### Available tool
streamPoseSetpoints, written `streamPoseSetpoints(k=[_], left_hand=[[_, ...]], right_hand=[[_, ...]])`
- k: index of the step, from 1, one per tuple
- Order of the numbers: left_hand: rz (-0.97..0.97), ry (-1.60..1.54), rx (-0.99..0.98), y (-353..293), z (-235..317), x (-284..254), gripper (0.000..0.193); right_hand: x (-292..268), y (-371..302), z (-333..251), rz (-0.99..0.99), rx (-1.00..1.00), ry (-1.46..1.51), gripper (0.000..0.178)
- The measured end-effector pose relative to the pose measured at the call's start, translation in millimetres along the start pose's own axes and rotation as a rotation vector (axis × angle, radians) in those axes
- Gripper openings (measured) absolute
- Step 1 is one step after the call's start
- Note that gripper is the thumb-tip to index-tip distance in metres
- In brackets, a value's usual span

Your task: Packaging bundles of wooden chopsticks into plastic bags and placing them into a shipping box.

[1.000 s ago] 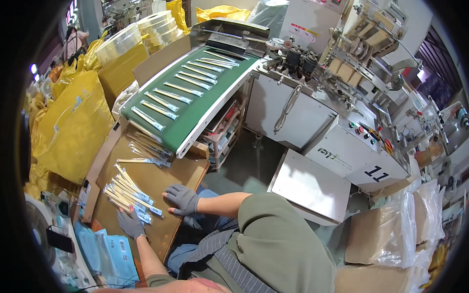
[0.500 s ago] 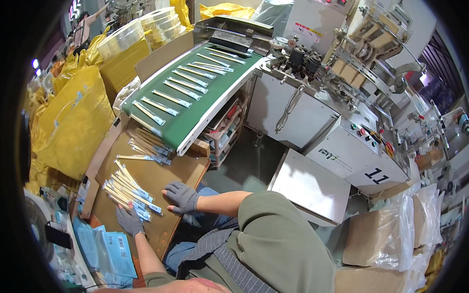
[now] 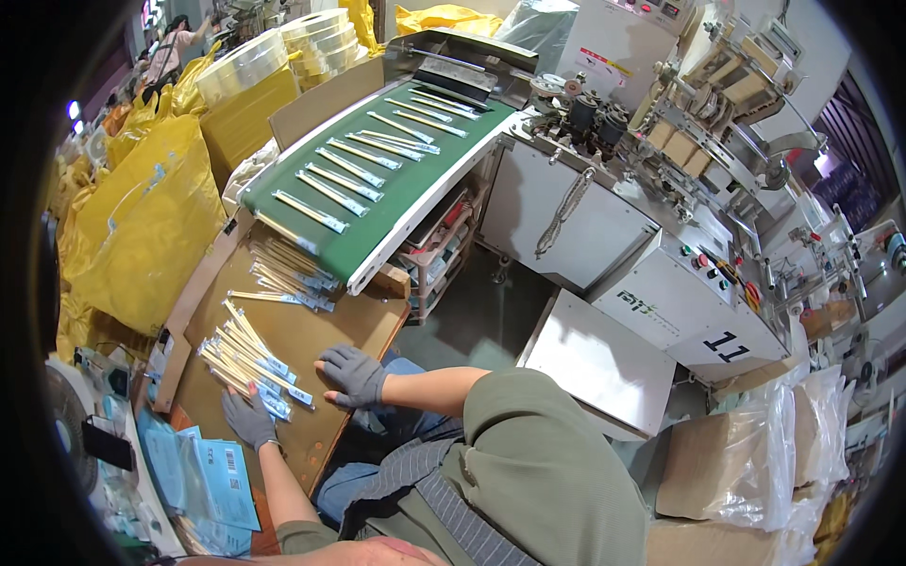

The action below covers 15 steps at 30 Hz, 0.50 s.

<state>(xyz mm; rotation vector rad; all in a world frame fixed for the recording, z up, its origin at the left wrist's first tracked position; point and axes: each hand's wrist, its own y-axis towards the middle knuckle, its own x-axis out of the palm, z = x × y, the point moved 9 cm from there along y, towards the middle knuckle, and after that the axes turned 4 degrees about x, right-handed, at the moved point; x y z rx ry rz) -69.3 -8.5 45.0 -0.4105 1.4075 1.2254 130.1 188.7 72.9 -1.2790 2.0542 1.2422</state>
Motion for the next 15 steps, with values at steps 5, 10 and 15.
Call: streamPoseSetpoints(k=[5,10,15], left_hand=[[0.021,0.002,0.023,-0.2,2.4,0.0,0.066],[0.018,0.011,-0.004,-4.3,-3.4,-0.3,0.065],[0.029,-0.001,0.009,-1.7,2.9,-3.9,0.066]], right_hand=[[-1.5,-0.5,0.2,-0.007,0.000,0.001,0.056],[1.1,0.1,-3.1,-0.008,-0.014,-0.003,0.053],[-1.6,1.2,-3.5,-0.015,-0.013,-0.022,0.049]])
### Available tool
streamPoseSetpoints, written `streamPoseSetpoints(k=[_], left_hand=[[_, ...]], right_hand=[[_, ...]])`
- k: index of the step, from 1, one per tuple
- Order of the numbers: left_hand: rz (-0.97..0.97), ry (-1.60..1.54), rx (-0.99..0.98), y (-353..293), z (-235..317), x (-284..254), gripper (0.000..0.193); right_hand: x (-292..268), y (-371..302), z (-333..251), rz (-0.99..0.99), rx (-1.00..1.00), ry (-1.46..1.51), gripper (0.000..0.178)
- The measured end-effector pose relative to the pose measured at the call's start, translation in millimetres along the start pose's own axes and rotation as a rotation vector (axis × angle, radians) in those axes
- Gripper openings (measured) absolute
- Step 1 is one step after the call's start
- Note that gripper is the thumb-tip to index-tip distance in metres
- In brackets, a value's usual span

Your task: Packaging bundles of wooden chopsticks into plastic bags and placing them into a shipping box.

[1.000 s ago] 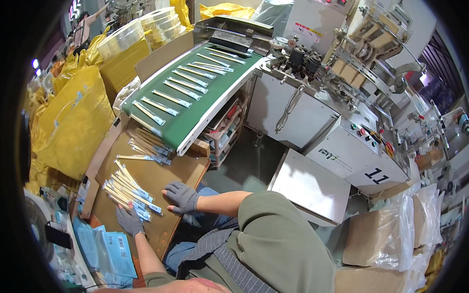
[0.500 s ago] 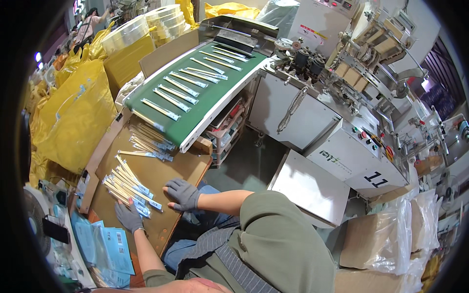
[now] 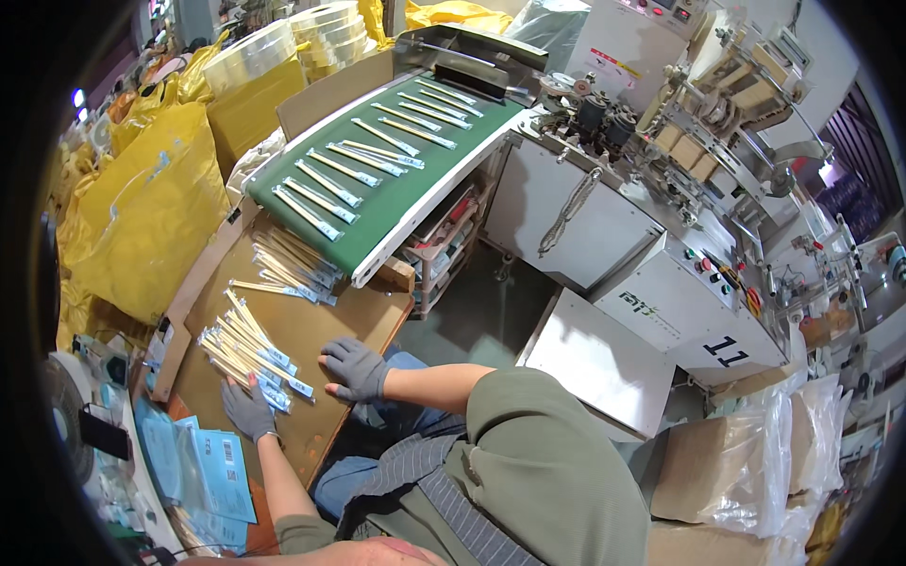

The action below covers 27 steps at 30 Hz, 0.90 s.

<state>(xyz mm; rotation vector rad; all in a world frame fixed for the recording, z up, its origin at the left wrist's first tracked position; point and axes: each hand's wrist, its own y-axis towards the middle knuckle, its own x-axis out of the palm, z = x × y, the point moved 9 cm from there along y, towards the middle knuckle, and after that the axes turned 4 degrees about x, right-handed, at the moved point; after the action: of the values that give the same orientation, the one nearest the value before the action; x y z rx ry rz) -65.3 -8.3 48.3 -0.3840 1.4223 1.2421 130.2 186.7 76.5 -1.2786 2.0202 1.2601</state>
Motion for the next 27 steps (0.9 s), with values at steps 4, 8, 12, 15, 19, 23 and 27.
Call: streamPoseSetpoints(k=[4,8,12,15,19,23,27], left_hand=[[-0.017,0.019,0.001,2.1,-1.2,2.2,0.066],[-0.004,-0.012,0.012,0.8,3.7,-2.1,0.061],[0.004,-0.009,0.029,-0.2,2.5,-2.1,0.064],[0.005,-0.007,0.044,-0.9,5.5,-2.6,0.063],[0.014,-0.001,0.067,1.4,20.3,-0.3,0.062],[0.034,-0.028,0.111,4.0,37.2,5.2,0.063],[0.005,-0.049,0.106,8.4,49.7,0.8,0.060]], right_hand=[[-3.1,1.1,-0.4,0.022,0.002,0.031,0.050],[-6.7,1.6,-1.7,0.030,-0.006,0.020,0.049],[-9.1,2.2,-4.3,0.031,-0.013,0.030,0.048],[-10.6,2.7,-5.4,0.031,-0.010,0.037,0.047],[-15.2,3.8,-4.5,0.048,-0.010,0.047,0.046],[-9.2,4.1,-1.4,-0.014,0.017,0.130,0.043],[-57.6,20.2,-0.9,0.144,-0.141,0.328,0.044]])
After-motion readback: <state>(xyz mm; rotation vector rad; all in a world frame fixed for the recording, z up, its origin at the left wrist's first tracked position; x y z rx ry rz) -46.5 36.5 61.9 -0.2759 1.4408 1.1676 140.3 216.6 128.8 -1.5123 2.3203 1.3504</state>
